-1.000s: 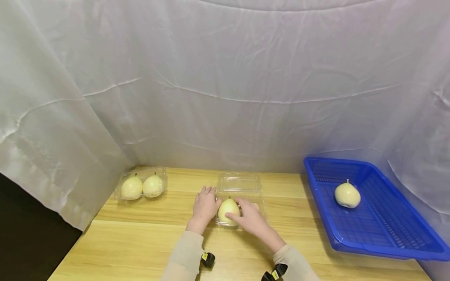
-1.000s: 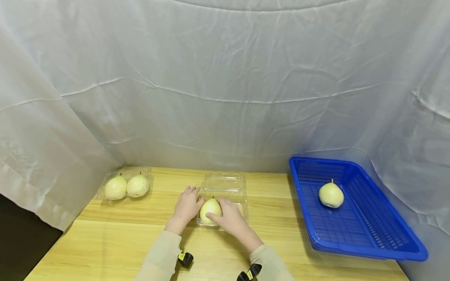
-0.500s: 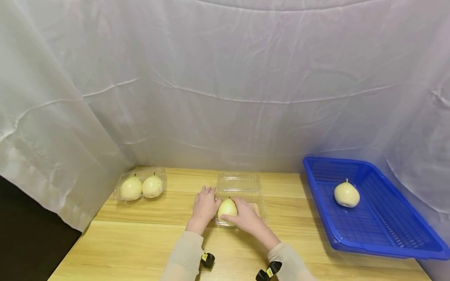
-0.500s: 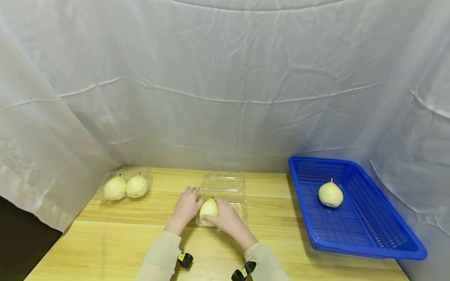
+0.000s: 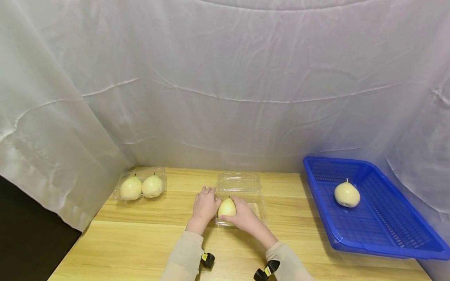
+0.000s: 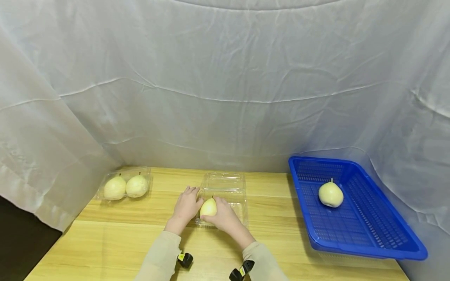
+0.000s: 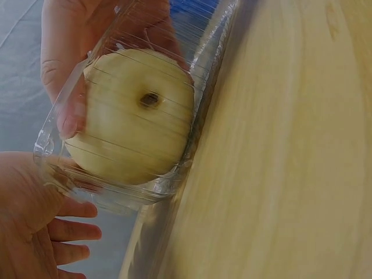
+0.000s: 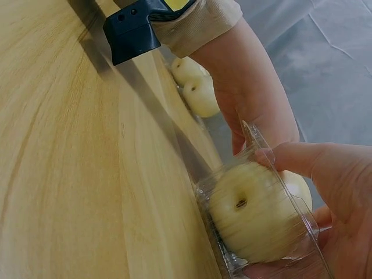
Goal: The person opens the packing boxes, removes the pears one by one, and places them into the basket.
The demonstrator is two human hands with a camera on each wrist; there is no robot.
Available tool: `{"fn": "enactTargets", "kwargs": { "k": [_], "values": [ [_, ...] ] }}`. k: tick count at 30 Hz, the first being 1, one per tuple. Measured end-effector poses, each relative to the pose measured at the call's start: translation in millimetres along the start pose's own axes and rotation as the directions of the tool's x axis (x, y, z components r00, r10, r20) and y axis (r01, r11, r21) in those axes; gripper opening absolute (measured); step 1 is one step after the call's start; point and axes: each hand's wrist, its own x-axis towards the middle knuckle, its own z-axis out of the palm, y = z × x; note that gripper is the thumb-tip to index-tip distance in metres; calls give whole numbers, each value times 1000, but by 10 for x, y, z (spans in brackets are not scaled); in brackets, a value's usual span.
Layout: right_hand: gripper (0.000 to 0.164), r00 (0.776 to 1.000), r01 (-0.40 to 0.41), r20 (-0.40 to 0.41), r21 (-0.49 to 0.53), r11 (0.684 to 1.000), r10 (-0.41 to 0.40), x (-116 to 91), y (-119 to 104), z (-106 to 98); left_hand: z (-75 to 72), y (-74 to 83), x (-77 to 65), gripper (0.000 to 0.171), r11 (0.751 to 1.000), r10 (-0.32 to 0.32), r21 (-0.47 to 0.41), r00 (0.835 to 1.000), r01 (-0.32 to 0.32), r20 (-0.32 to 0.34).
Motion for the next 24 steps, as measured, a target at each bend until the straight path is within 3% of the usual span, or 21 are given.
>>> {"fn": "enactTargets", "kwargs": {
  "k": [24],
  "values": [
    [87, 1000, 8, -24, 14, 1000, -7, -21, 33, -23, -4, 4, 14, 47, 1000, 0, 15, 1000, 0, -3]
  ]
}}
